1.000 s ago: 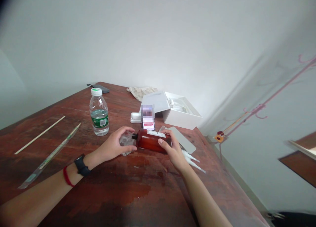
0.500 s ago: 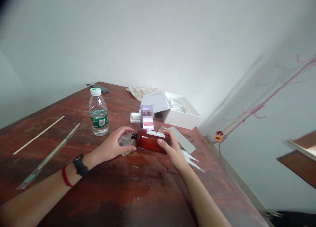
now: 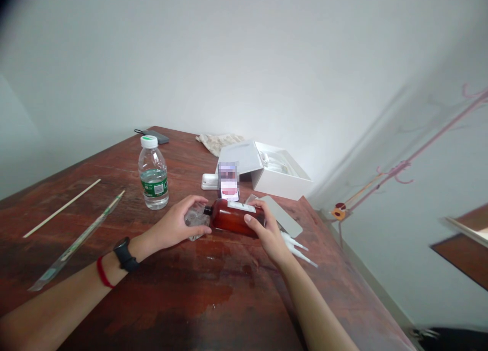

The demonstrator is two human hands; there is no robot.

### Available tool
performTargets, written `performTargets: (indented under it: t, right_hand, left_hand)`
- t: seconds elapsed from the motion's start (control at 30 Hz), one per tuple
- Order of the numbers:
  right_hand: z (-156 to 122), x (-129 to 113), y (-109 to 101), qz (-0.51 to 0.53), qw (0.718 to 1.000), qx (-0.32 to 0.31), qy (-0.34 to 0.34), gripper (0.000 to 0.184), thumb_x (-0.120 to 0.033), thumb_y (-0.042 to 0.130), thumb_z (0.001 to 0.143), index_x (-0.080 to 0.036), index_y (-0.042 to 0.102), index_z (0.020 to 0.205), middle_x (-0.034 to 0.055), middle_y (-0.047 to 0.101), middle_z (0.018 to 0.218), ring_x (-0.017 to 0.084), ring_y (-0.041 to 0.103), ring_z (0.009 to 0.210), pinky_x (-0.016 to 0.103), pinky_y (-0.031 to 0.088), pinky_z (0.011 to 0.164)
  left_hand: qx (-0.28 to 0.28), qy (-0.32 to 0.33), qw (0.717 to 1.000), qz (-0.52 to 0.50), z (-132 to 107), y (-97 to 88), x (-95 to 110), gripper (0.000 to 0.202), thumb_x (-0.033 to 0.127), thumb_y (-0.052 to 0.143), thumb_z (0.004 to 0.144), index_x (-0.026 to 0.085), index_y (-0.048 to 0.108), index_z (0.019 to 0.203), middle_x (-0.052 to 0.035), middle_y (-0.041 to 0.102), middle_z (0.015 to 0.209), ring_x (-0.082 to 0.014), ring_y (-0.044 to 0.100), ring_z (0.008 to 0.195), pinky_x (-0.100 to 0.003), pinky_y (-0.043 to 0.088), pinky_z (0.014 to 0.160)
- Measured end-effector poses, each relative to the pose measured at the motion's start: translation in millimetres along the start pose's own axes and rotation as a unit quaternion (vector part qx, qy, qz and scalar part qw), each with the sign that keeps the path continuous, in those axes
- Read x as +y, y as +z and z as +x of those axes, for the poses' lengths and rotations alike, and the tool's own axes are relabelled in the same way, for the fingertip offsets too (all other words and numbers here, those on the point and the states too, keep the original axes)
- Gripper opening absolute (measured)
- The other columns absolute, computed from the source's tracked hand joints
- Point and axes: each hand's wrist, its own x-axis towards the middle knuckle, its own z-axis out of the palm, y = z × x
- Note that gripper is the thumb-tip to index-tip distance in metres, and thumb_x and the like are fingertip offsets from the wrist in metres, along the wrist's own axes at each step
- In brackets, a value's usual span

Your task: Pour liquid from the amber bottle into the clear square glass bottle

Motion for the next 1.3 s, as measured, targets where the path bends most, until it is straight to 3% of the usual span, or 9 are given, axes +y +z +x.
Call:
performTargets:
  t: [1.3]
  right_hand:
    - [-2.8, -8.3, 0.4, -0.012, 1.000, 0.004, -0.004, 0.038, -0.056, 0.069, 0.088, -0.030, 0.062, 0.115, 0.0041, 0.069, 0.113, 0.030, 0.062, 0.109, 0.044, 0.046, 0.101]
  left_hand:
    - [-0.015, 0.007, 1.000, 0.022, -0.9, -2.3, 3.4, 0.066, 0.041, 0.097, 0.069, 0.023, 0.063, 0.123, -0.0105, 0.071, 0.128, -0.0330, 0.069, 0.118, -0.050, 0.053, 0.106]
